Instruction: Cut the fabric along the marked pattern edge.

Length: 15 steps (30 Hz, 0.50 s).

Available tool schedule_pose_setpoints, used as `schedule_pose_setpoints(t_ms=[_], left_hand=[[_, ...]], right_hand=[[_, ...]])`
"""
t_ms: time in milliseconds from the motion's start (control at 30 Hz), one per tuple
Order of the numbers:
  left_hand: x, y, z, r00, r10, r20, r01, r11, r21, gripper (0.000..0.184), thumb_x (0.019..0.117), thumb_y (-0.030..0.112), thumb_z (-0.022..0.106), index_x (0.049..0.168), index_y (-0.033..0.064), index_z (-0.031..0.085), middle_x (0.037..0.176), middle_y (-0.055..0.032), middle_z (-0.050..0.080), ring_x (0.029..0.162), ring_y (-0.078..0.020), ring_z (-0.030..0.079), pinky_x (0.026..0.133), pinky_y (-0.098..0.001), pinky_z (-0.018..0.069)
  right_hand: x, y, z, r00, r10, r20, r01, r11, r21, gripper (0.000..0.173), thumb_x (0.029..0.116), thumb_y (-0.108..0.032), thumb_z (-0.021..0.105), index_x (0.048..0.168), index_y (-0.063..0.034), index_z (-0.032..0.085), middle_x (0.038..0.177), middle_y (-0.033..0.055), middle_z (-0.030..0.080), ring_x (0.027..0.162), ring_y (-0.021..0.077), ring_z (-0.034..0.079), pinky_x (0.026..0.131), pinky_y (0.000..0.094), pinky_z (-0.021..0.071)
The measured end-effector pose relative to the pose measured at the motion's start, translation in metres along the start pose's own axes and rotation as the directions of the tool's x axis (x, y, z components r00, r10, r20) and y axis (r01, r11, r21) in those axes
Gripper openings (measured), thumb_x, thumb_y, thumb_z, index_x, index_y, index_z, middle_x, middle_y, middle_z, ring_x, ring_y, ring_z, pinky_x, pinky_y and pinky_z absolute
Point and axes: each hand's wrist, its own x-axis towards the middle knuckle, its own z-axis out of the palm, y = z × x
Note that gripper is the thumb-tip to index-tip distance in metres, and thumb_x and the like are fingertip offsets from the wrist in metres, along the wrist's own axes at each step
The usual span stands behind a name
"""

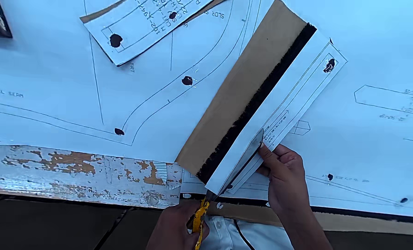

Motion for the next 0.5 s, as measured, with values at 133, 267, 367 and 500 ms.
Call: schedule_pose_setpoints(t_ms=[133, 267, 367, 500], left_hand=[[0.0003, -0.0006, 0.0017, 1.000, -0.003, -0.003, 0.003, 1.000, -0.016, 0.021, 0.0781, 0.021, 0.071, 0.092, 0.0062, 0.077, 0.082, -0.0057, 0.075, 0.067, -0.0123, 0.069, 0.060, -0.0300, 0.0576], [0.0003, -0.0020, 0.0021, 1.000, -0.002, -0.002, 0.002, 1.000, -0.016, 0.020, 0.0799, 0.021, 0.070, 0.091, 0.0066, 0.077, 0.083, -0.0055, 0.075, 0.069, -0.0115, 0.070, 0.061, -0.0295, 0.0580], [0.0006, -0.0023, 0.0024, 1.000, 0.014, -0.016, -0.014, 1.000, -0.010, 0.020, 0.0787, 0.021, 0.071, 0.090, 0.0063, 0.077, 0.081, -0.0055, 0.075, 0.068, -0.0116, 0.070, 0.060, -0.0295, 0.0578], [0.0021, -0.0001, 0.0005, 1.000, 0.014, -0.003, -0.014, 0.999, -0.035, 0.019, 0.0789, 0.017, 0.073, 0.092, 0.0042, 0.077, 0.083, -0.0075, 0.075, 0.070, -0.0136, 0.071, 0.062, -0.0310, 0.0587]], right_hand=[[-0.0002, -0.0004, 0.0002, 1.000, 0.003, 0.000, -0.003, 1.000, -0.004, 0.013, 0.1006, -0.014, 0.065, 0.101, -0.0037, 0.073, 0.087, 0.0091, 0.075, 0.072, 0.0141, 0.073, 0.064, 0.0271, 0.0621], [-0.0001, 0.0000, 0.0000, 1.000, -0.003, 0.003, 0.004, 1.000, -0.016, 0.013, 0.1005, -0.016, 0.066, 0.100, -0.0046, 0.073, 0.086, 0.0084, 0.075, 0.071, 0.0136, 0.073, 0.063, 0.0257, 0.0610], [-0.0002, -0.0001, -0.0003, 1.000, -0.004, 0.008, 0.004, 1.000, -0.007, 0.014, 0.1004, -0.015, 0.066, 0.101, -0.0036, 0.073, 0.086, 0.0094, 0.075, 0.071, 0.0143, 0.073, 0.063, 0.0260, 0.0614], [0.0027, -0.0013, -0.0009, 1.000, 0.009, -0.006, -0.009, 1.000, -0.010, 0.013, 0.1000, -0.015, 0.066, 0.100, -0.0033, 0.073, 0.086, 0.0102, 0.075, 0.070, 0.0154, 0.073, 0.063, 0.0275, 0.0620]])
